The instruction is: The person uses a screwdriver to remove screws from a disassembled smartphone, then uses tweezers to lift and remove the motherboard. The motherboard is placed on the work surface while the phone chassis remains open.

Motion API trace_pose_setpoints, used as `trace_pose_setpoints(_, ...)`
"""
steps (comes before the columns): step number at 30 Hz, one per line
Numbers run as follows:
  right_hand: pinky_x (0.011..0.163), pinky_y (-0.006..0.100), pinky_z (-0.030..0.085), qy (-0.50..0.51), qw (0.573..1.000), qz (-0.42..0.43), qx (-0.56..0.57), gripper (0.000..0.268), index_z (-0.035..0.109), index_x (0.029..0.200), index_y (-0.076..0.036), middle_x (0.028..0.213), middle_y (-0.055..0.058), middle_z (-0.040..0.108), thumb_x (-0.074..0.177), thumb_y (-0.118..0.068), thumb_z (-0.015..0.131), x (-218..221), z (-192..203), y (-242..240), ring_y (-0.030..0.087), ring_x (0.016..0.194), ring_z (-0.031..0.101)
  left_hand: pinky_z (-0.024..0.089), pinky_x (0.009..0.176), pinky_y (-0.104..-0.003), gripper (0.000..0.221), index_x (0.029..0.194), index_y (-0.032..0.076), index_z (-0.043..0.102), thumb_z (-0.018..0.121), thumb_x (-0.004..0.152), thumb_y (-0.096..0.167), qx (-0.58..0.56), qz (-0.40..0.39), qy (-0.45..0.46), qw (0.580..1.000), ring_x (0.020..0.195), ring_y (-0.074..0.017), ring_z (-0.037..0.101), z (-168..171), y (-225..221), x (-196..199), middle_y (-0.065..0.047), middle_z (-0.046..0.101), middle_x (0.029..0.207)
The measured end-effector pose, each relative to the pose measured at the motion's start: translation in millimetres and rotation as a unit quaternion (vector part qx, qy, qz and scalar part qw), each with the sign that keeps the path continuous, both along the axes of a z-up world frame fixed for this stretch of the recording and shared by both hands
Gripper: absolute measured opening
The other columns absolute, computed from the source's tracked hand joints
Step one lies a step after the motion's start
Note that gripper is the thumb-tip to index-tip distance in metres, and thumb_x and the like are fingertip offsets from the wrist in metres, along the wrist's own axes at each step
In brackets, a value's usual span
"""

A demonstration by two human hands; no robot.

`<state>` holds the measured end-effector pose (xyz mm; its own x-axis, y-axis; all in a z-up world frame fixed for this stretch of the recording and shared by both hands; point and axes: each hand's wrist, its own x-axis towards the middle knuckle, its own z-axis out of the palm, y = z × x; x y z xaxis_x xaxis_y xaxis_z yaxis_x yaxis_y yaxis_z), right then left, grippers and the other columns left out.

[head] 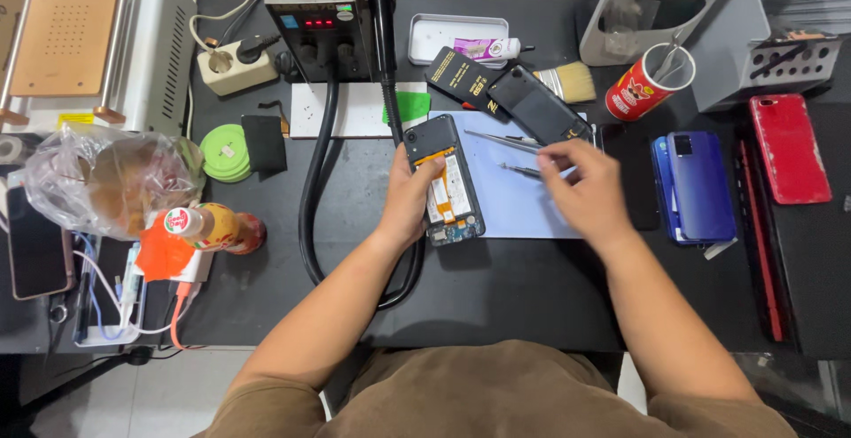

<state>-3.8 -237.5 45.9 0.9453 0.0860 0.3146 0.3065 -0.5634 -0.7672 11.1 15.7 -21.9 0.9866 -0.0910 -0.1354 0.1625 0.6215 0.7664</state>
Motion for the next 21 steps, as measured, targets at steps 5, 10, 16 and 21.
trace_pose_setpoints(5,0.061,0.028,0.051,0.002,0.995,-0.048,-0.088,0.015,0.074,0.103,-0.002,0.092,0.008,0.071,0.094,-0.014,0.075,-1.3,26.5,-12.1,0.016,0.076,0.069,0.056,0.09,-0.031,0.04,0.132,0.002,0.049,0.063,0.095,0.001,0.051,-0.027,-0.065,0.996,0.103,-0.013,0.066,3.1,-1.5,-2.2,-0.008,0.065,0.115)
trace_pose_setpoints(10,0.065,0.031,0.053,-0.033,0.984,-0.022,-0.171,0.014,0.075,0.098,-0.007,0.092,0.004,0.071,0.09,-0.018,0.077,-8.6,26.7,-1.6,0.017,0.077,0.07,0.055,0.091,-0.031,0.043,0.133,0.002,0.05,0.064,0.093,0.0,0.069,-0.047,-0.089,0.993,0.104,-0.0136,0.066,7.4,0.4,-4.5,-0.008,0.066,0.116)
trace_pose_setpoints(16,0.067,0.032,0.054,-0.038,0.979,-0.021,-0.2,0.01,0.076,0.098,-0.01,0.092,0.003,0.07,0.092,-0.018,0.076,-0.9,27.4,3.1,0.02,0.078,0.069,0.057,0.085,-0.033,0.039,0.131,0.003,0.049,0.062,0.094,0.004,0.012,-0.027,-0.048,0.998,0.097,-0.0144,0.067,7.1,4.5,-3.2,-0.009,0.065,0.111)
trace_pose_setpoints(21,0.072,0.037,0.054,-0.044,0.956,0.015,-0.289,0.012,0.075,0.094,-0.011,0.092,0.002,0.067,0.088,-0.021,0.076,17.0,21.6,8.2,0.022,0.086,0.068,0.058,0.082,-0.033,0.039,0.131,0.004,0.049,0.06,0.094,0.006,0.01,-0.018,-0.019,1.0,0.094,-0.0139,0.067,11.7,6.0,-2.0,-0.008,0.064,0.11)
